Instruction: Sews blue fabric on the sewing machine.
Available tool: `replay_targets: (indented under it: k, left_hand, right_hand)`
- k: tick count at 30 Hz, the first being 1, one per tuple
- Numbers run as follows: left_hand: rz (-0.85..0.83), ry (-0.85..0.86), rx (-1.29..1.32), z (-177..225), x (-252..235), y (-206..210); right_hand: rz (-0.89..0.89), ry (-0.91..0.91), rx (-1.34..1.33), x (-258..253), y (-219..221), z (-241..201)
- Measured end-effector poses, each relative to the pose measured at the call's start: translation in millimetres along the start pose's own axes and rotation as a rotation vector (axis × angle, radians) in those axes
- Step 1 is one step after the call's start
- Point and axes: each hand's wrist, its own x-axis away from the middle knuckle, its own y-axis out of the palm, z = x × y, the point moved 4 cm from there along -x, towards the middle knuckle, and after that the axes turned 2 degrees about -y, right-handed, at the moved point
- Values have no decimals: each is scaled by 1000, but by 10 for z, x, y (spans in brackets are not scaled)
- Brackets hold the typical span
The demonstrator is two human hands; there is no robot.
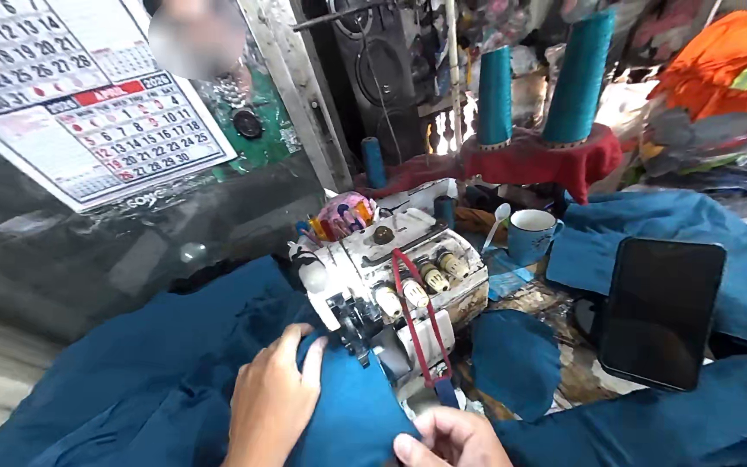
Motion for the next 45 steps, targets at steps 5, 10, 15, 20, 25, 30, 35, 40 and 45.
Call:
replay_targets:
  k: [5, 10, 15, 20, 25, 30, 35, 40, 45]
  left_hand:
    - [-21, -78, -36, -115, -334, 84]
    - [-45, -156, 119, -319, -566, -264]
    - [350, 12, 186, -327, -143, -988]
    - [555, 207, 239, -266, 197, -1314]
    - [418, 266, 268, -99, 780, -1105]
    - [372, 306, 411, 309, 801, -686]
    - [-2, 425, 446, 284, 592, -1394]
    - [-344, 646, 144, 182, 268, -1546]
    - [-674, 119, -771, -639, -302, -2122]
  right_hand:
    - [194, 75, 69, -486, 189, 110]
    - [141, 62, 96, -573, 214, 152]
    - [-515, -72, 435, -423, 243, -156]
    - [-428, 25, 159, -773, 928, -532]
    - [-243, -84, 223, -396, 369, -173]
    - [153, -179, 149, -405, -77, 132]
    - [197, -444, 443, -182, -193, -265]
    - [-471, -856, 746, -656, 778, -622]
    - [-749, -615, 1163, -573, 1477, -1029]
